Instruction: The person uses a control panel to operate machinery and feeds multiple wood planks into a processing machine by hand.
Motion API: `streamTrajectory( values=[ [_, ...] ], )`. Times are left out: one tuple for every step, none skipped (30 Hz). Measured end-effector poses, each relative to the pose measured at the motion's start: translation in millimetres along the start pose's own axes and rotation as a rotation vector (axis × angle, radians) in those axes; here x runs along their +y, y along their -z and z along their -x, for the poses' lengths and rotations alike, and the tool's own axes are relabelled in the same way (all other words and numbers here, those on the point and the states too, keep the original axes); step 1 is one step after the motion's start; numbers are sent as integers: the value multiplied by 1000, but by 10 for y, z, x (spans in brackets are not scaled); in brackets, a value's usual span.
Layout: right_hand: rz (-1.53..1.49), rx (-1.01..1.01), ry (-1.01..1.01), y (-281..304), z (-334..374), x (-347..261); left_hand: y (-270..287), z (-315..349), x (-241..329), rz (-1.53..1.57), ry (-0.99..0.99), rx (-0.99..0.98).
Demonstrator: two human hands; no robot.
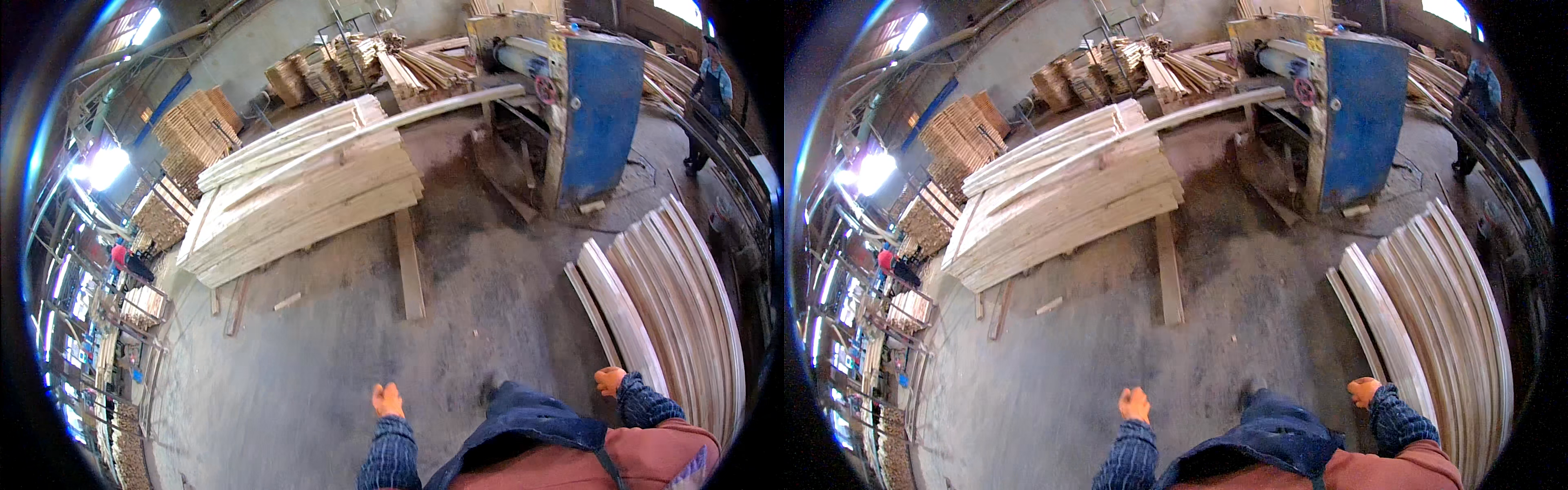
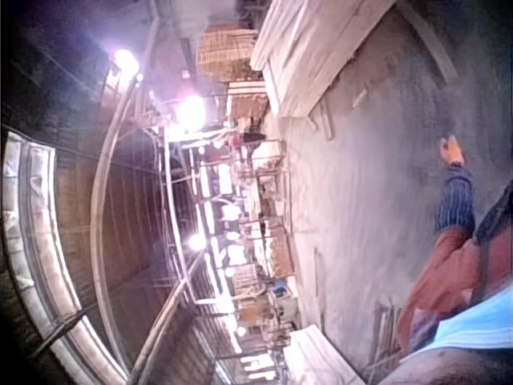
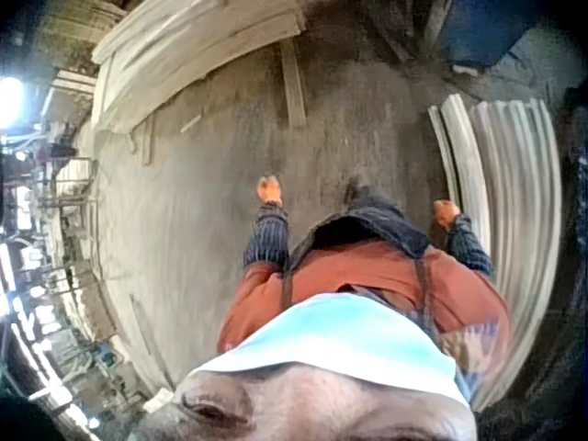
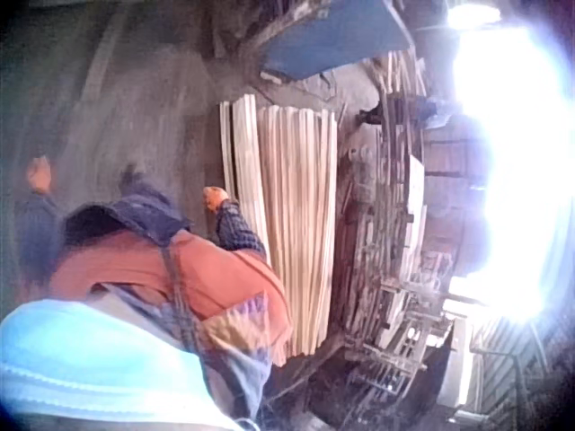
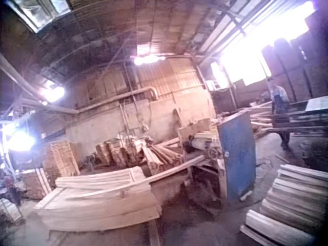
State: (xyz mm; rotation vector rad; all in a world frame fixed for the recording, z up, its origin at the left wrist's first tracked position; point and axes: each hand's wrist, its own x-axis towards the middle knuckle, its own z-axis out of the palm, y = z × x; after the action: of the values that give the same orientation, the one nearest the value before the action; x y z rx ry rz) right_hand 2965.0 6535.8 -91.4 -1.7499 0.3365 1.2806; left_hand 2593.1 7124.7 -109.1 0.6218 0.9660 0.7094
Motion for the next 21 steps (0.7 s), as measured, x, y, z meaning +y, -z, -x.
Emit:
streamTrajectory(
  values=[
    [-173,-140,15,146,-258,-419,-483,-96,-90,-378,-24,157],
    [-319,-357,18,82,-643,-977,-226,-360,-87,-323,0,126],
    [265,-118,252,-613,-823,-1682,292,-483,84,-299,5,168],
    [498,29,404,-1179,-526,-2410,634,-405,156,13,421,107],
    [427,75,451,-1227,-578,-2889,518,-399,-69,-139,455,153],
    [293,34,423,-1261,-817,-3375,367,-435,-207,-426,440,220],
    [298,76,473,-1563,-874,-3953,340,-458,-181,-666,451,272],
    [432,84,525,-1588,-1145,-4420,219,-587,-130,-863,483,261],
    [416,83,630,-1691,-1410,-4860,129,-713,-47,-1031,508,250],
    [394,72,725,-1842,-1651,-5235,53,-856,52,-1169,539,249],
    [357,68,703,-2002,-1835,-5644,-3,-1028,165,-1255,557,245],
    [321,59,668,-2233,-1957,-5987,-49,-1220,324,-1330,581,246],
    [309,114,749,-2422,-2095,-6251,-123,-1460,487,-1398,590,239],
    [315,74,722,-2403,-2314,-6402,-222,-1730,642,-1465,600,210],
    [319,39,694,-2332,-2522,-6536,-336,-2054,796,-1535,602,177],
    [318,-13,698,-2444,-2660,-6825,-470,-2391,999,-1590,587,162],
    [348,35,659,-2498,-2679,-6911,-580,-2695,1225,-1658,586,142],
    [254,37,590,-2432,-2840,-7021,-799,-3125,1436,-1745,550,87],
    [262,80,530,-2581,-2847,-7223,-951,-3514,1686,-1851,546,54],
    [271,123,469,-2701,-2813,-7428,-1160,-3971,1899,-1972,467,2],
    [245,93,458,-2659,-2926,-7563,-1487,-4505,2132,-2069,293,-39]
  ],
)
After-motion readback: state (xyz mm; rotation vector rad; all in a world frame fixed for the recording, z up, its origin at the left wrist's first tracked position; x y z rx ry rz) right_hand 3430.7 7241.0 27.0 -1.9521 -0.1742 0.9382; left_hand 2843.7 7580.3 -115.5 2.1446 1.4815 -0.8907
